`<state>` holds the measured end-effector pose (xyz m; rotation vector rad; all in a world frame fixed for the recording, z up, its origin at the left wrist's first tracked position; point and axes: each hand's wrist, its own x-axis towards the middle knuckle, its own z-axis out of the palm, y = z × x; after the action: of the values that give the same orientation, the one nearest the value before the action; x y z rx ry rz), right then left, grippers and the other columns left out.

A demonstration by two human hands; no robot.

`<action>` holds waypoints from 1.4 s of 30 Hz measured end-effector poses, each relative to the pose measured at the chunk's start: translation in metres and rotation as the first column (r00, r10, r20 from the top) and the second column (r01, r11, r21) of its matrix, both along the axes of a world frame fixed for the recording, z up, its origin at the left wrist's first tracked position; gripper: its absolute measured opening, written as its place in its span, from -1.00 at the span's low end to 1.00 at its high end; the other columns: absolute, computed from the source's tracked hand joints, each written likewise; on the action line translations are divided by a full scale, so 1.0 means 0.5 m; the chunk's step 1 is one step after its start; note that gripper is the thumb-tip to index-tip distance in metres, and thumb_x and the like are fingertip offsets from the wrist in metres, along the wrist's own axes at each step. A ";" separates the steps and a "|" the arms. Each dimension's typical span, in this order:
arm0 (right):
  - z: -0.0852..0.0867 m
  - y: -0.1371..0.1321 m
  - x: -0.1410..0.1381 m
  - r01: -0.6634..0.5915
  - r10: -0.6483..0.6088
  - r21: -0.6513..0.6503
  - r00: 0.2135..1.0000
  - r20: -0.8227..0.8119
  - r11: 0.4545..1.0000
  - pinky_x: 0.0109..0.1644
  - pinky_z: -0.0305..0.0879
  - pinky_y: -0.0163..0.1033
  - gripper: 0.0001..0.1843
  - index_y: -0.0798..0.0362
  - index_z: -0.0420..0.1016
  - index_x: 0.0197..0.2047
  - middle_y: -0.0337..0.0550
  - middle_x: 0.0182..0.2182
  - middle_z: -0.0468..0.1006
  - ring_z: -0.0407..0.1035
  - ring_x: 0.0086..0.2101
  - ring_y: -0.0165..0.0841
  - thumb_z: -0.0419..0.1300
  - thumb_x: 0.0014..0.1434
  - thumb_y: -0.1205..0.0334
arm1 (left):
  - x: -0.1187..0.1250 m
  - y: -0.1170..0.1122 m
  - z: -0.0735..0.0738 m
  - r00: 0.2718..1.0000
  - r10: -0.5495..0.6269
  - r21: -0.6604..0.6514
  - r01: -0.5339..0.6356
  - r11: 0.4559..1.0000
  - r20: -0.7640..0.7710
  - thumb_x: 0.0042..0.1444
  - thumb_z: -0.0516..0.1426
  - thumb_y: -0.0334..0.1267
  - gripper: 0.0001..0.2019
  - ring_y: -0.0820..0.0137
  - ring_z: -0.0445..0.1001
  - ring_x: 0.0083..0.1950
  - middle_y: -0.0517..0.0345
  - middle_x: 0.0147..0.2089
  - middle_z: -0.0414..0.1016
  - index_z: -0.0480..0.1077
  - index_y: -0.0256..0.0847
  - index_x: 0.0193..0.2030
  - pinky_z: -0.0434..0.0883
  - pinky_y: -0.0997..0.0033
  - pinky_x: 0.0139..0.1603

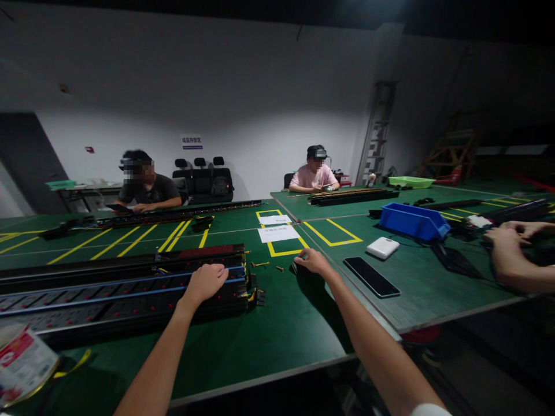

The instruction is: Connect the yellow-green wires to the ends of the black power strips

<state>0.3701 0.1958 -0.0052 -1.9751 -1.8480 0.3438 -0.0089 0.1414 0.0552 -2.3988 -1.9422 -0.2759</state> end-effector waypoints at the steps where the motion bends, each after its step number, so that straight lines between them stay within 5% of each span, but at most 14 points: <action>1: 0.000 0.001 0.002 0.000 0.000 0.005 1.000 -0.005 1.000 -0.20 0.24 -0.30 -0.62 0.01 0.57 -0.04 -0.05 -0.10 0.64 0.51 -0.11 -0.22 0.24 0.26 -0.09 | 0.000 0.000 0.000 1.000 -0.003 0.003 0.003 1.000 0.000 0.36 -0.10 -0.01 -0.56 0.20 0.59 -0.15 0.02 -0.25 0.62 0.45 -0.13 -0.38 0.36 0.39 -0.19; 17: 0.021 -0.020 -0.006 0.124 -0.129 0.073 0.990 0.057 0.990 -0.18 0.28 -0.26 -0.63 -0.03 0.60 -0.09 -0.02 -0.06 0.63 0.50 -0.07 -0.18 0.25 0.24 -0.12 | 0.000 0.000 0.000 1.000 -0.003 0.003 0.003 1.000 0.001 0.36 -0.09 -0.02 -0.57 0.21 0.59 -0.18 0.01 -0.27 0.62 0.46 -0.13 -0.37 0.33 0.40 -0.23; 29: 0.004 0.001 0.010 0.187 -0.195 0.151 0.980 0.041 0.971 -0.15 0.28 -0.23 -0.75 0.01 0.60 -0.09 0.03 -0.07 0.61 0.50 -0.08 -0.16 0.23 0.28 0.07 | -0.003 0.004 -0.004 1.000 -0.015 0.009 0.015 1.000 0.023 0.36 -0.10 0.00 -0.56 0.19 0.59 -0.19 0.02 -0.27 0.62 0.44 -0.13 -0.39 0.33 0.39 -0.23; 36: 0.001 0.016 0.007 0.104 -0.054 0.337 0.986 -0.155 0.936 -0.14 0.30 -0.30 -0.83 0.04 0.59 -0.15 -0.11 -0.21 0.64 0.51 -0.18 -0.29 0.21 0.19 0.31 | -0.005 0.004 -0.005 1.000 -0.012 0.013 0.011 1.000 0.016 0.36 -0.10 -0.01 -0.57 0.23 0.59 -0.20 0.04 -0.27 0.62 0.45 -0.12 -0.39 0.34 0.40 -0.21; 42: 0.005 0.013 -0.013 0.057 0.028 0.401 0.979 -0.202 0.914 -0.06 0.33 -0.27 -0.81 0.03 0.58 -0.17 -0.13 -0.21 0.65 0.50 -0.19 -0.29 0.14 0.23 0.32 | -0.002 0.001 -0.003 1.000 -0.017 0.012 0.017 1.000 0.007 0.36 -0.10 -0.03 -0.58 0.22 0.58 -0.21 0.03 -0.29 0.61 0.43 -0.13 -0.40 0.33 0.40 -0.24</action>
<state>0.3636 0.2022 -0.0025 -1.6058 -1.6181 0.1351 -0.0099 0.1420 0.0536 -2.4108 -1.9185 -0.2962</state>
